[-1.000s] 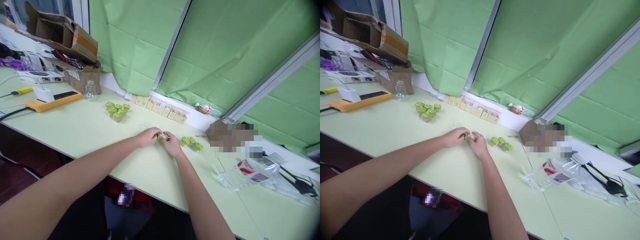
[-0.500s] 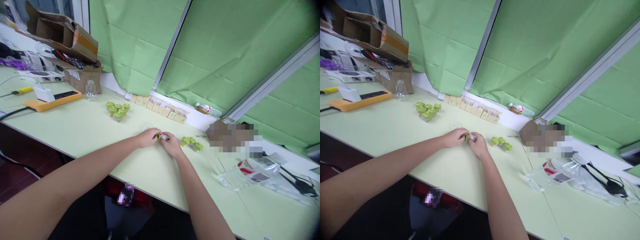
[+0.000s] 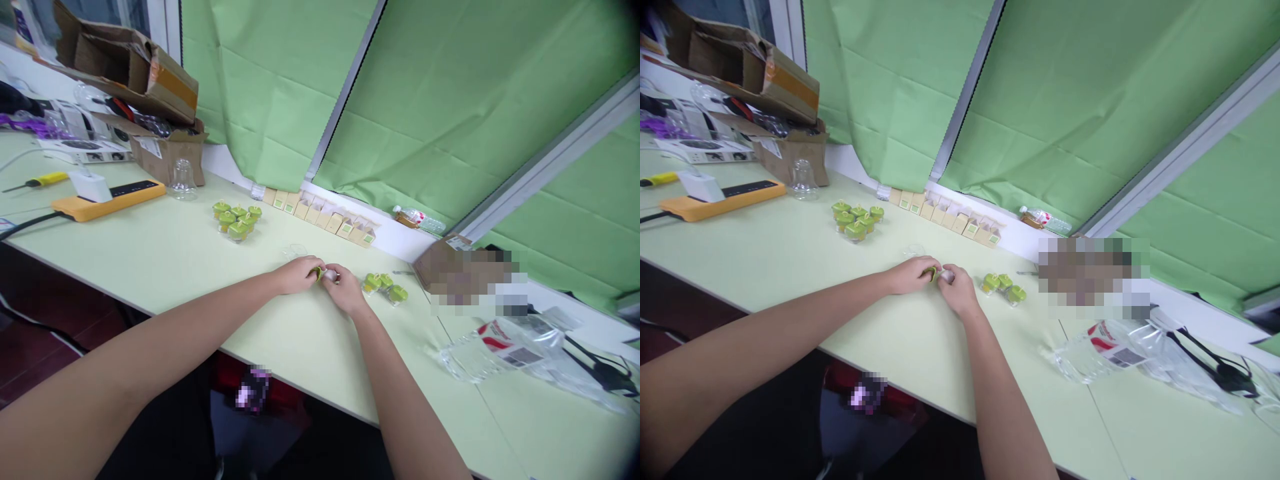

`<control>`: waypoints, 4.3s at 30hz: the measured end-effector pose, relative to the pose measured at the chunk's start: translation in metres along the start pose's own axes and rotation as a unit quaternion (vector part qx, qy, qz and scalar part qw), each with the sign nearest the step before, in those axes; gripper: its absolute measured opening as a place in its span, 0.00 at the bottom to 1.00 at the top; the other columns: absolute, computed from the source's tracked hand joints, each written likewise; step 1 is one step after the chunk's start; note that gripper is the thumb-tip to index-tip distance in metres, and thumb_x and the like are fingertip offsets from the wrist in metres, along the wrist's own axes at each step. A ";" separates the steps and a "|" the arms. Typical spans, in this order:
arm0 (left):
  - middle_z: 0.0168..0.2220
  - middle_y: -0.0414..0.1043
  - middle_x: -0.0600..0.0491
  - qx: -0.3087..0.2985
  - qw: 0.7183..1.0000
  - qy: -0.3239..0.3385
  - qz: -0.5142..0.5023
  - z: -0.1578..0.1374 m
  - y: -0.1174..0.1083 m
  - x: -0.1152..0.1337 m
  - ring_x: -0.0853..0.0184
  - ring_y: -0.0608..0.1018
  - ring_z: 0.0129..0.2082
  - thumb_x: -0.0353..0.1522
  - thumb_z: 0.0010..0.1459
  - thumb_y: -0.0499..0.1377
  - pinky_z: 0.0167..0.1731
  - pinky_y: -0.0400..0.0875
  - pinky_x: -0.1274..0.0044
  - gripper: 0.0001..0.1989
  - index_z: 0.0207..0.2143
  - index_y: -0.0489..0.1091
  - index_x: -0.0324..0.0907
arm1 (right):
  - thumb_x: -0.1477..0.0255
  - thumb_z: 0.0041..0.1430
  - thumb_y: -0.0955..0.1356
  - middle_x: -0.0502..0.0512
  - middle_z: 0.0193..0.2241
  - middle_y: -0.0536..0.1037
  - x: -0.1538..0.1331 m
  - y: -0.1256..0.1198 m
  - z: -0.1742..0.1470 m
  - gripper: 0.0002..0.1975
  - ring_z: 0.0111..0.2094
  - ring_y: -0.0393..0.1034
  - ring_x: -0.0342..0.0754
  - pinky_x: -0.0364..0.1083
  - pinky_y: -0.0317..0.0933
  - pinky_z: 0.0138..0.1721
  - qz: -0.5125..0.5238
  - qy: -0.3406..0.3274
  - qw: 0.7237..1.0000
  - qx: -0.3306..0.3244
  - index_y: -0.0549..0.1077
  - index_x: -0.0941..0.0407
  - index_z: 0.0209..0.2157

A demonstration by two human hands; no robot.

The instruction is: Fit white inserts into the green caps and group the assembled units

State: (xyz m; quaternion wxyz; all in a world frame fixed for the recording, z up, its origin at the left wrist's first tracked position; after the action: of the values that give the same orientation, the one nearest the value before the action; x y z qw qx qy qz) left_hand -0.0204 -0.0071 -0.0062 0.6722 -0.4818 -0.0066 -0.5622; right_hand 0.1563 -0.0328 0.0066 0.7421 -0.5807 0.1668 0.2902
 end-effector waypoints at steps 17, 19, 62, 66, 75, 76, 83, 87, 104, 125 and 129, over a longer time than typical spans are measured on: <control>0.45 0.74 0.48 -0.010 1.000 -0.006 -0.004 0.001 -0.002 0.003 0.63 0.75 0.46 0.23 0.55 0.49 0.49 0.69 0.72 0.19 0.45 0.72 0.41 | 0.69 0.53 0.67 0.56 0.45 0.77 -0.002 -0.001 -0.002 0.20 0.42 0.70 0.50 0.51 0.63 0.48 -0.019 -0.001 0.999 0.026 0.73 0.54 0.49; 0.46 0.73 0.48 -0.012 1.000 -0.004 -0.006 0.001 -0.001 0.002 0.63 0.75 0.46 0.23 0.55 0.49 0.50 0.69 0.72 0.19 0.45 0.72 0.41 | 0.69 0.53 0.67 0.56 0.45 0.76 -0.002 -0.001 -0.002 0.19 0.41 0.70 0.50 0.50 0.64 0.48 -0.025 -0.003 0.999 0.031 0.73 0.54 0.48; 0.45 0.74 0.49 -0.022 1.000 0.006 0.000 0.000 -0.001 0.004 0.63 0.75 0.46 0.23 0.56 0.50 0.47 0.69 0.72 0.18 0.45 0.72 0.41 | 0.71 0.52 0.67 0.54 0.42 0.78 0.003 0.000 -0.001 0.16 0.41 0.72 0.49 0.49 0.66 0.45 -0.029 -0.045 0.998 0.024 0.75 0.53 0.44; 0.45 0.74 0.49 -0.022 1.000 0.008 -0.001 0.000 -0.001 0.003 0.63 0.75 0.46 0.23 0.55 0.50 0.47 0.69 0.72 0.18 0.45 0.72 0.41 | 0.71 0.52 0.67 0.54 0.42 0.78 0.003 0.001 -0.001 0.15 0.41 0.71 0.49 0.49 0.66 0.45 -0.029 -0.043 0.998 0.021 0.75 0.53 0.43; 0.44 0.74 0.49 -0.008 1.000 0.002 -0.023 0.000 0.000 0.003 0.63 0.75 0.45 0.23 0.54 0.50 0.48 0.68 0.72 0.18 0.44 0.72 0.41 | 0.71 0.54 0.67 0.56 0.45 0.77 0.004 0.000 -0.001 0.18 0.43 0.72 0.50 0.50 0.66 0.47 -0.047 -0.037 0.998 0.024 0.74 0.54 0.48; 0.44 0.74 0.49 -0.004 1.000 -0.001 -0.031 0.000 -0.001 0.003 0.63 0.75 0.45 0.22 0.54 0.50 0.48 0.68 0.72 0.18 0.44 0.72 0.40 | 0.71 0.55 0.66 0.57 0.45 0.77 0.005 0.000 -0.001 0.19 0.43 0.72 0.51 0.50 0.66 0.47 -0.054 -0.030 0.998 0.029 0.73 0.54 0.49; 0.43 0.72 0.50 0.033 0.988 -0.082 -0.128 0.004 0.000 0.001 0.68 0.74 0.37 0.22 0.54 0.48 0.42 0.71 0.74 0.17 0.42 0.71 0.41 | 0.73 0.57 0.64 0.63 0.51 0.73 0.006 -0.003 -0.003 0.21 0.53 0.67 0.57 0.56 0.61 0.55 -0.104 -0.066 0.989 0.079 0.71 0.58 0.53; 0.44 0.70 0.49 0.045 0.955 -0.151 -0.251 0.008 0.003 0.000 0.70 0.73 0.33 0.25 0.56 0.50 0.34 0.73 0.76 0.15 0.44 0.69 0.41 | 0.71 0.59 0.65 0.59 0.43 0.75 -0.011 -0.008 -0.006 0.12 0.48 0.68 0.54 0.54 0.62 0.53 -0.048 -0.144 0.974 0.170 0.76 0.55 0.43; 0.45 0.73 0.48 0.036 0.953 -0.134 -0.268 0.009 0.004 0.012 0.64 0.75 0.45 0.19 0.48 0.51 0.48 0.72 0.69 0.23 0.47 0.68 0.39 | 0.77 0.61 0.63 0.61 0.50 0.70 -0.038 -0.002 -0.015 0.15 0.48 0.64 0.56 0.55 0.65 0.48 -0.206 -0.240 0.941 0.123 0.78 0.52 0.43; 0.41 0.72 0.48 0.013 0.996 -0.002 -0.091 0.005 0.001 0.011 0.64 0.74 0.40 0.25 0.52 0.57 0.41 0.70 0.73 0.19 0.49 0.69 0.39 | 0.80 0.62 0.59 0.65 0.49 0.68 -0.032 -0.002 -0.012 0.11 0.50 0.63 0.56 0.56 0.63 0.52 -0.162 -0.226 0.955 0.105 0.72 0.58 0.38; 0.41 0.73 0.50 0.039 0.994 -0.016 -0.098 0.006 -0.003 0.010 0.66 0.74 0.37 0.27 0.55 0.57 0.39 0.70 0.74 0.20 0.51 0.69 0.41 | 0.76 0.63 0.60 0.62 0.46 0.69 -0.032 -0.004 -0.010 0.07 0.50 0.65 0.54 0.55 0.63 0.53 -0.069 -0.219 0.965 0.124 0.68 0.56 0.38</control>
State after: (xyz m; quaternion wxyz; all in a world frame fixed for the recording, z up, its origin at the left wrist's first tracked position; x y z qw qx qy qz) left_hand -0.0162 -0.0105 0.0044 0.6321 -0.4610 -0.0870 -0.6167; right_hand 0.1347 -0.0510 0.0256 0.8450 -0.4166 -0.0051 0.3354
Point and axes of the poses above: each hand's wrist, its own z-axis towards the middle knuckle, its own y-axis out of the palm, x = y × z, the point moved 1 cm from there along z, towards the middle knuckle
